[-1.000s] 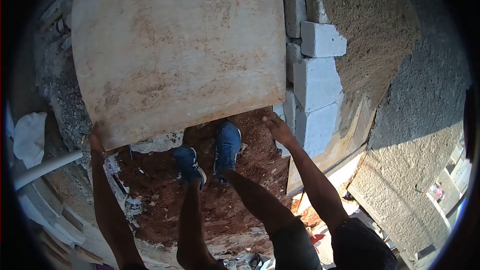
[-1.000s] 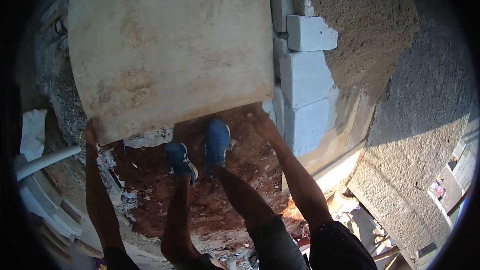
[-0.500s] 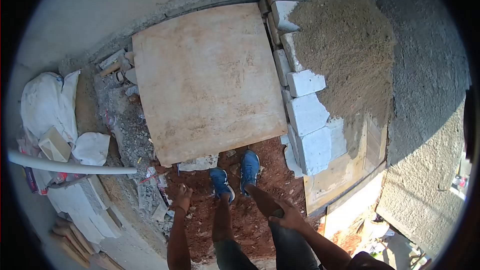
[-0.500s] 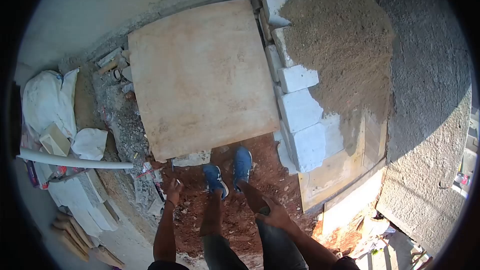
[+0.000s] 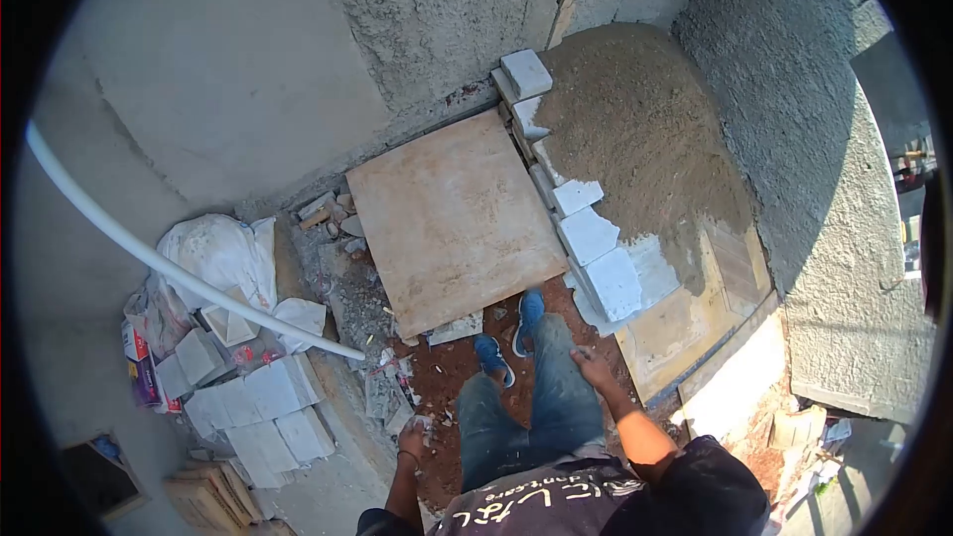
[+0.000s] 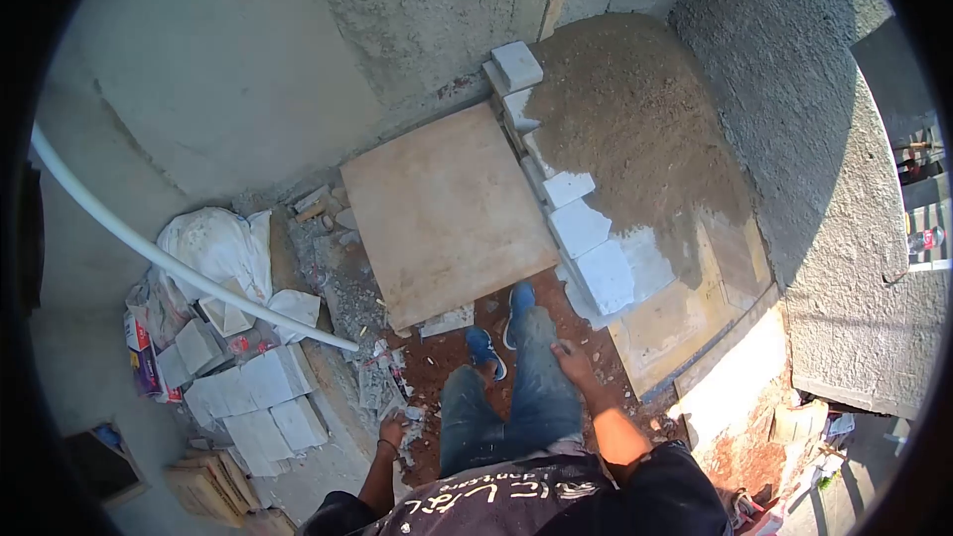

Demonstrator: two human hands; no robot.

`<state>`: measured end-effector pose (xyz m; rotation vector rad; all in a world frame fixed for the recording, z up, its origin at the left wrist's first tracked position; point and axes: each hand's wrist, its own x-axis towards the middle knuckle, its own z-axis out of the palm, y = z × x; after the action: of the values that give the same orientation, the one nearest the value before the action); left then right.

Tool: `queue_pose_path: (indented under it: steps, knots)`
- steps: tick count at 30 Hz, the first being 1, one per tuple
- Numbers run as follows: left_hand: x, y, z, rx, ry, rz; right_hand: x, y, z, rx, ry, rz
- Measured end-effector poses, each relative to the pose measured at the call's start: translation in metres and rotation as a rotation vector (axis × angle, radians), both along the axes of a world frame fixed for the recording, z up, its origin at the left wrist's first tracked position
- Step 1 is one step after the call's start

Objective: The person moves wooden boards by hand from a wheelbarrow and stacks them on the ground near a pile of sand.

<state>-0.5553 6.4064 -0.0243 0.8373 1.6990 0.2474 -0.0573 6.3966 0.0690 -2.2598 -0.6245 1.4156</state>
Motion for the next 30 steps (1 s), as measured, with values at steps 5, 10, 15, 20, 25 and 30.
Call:
queue_pose_path:
  steps: [5, 10, 15, 20, 25, 30]
  knots:
    - [-0.058, 0.052, 0.043, 0.052, 0.008, 0.188, -0.007, 0.000, 0.033, 0.075, -0.044, 0.040]
    - [-0.059, 0.066, 0.033, -0.019, -0.040, 0.205, -0.023, -0.026, 0.086, -0.042, -0.142, 0.179]
    - [-0.013, 0.062, 0.032, -0.010, -0.183, 0.346, -0.008, -0.080, 0.083, -0.234, -0.074, 0.109]
    - [0.029, 0.035, 0.030, -0.030, -0.168, 0.321, 0.021, -0.117, 0.087, -0.241, -0.312, 0.478]
    - [0.053, 0.035, 0.039, -0.153, -0.074, 0.173, 0.028, -0.083, 0.113, -0.320, -0.207, 0.544]
    - [0.057, 0.071, -0.005, -0.107, -0.141, 0.040, 0.036, -0.034, 0.066, -0.243, -0.254, 0.547]
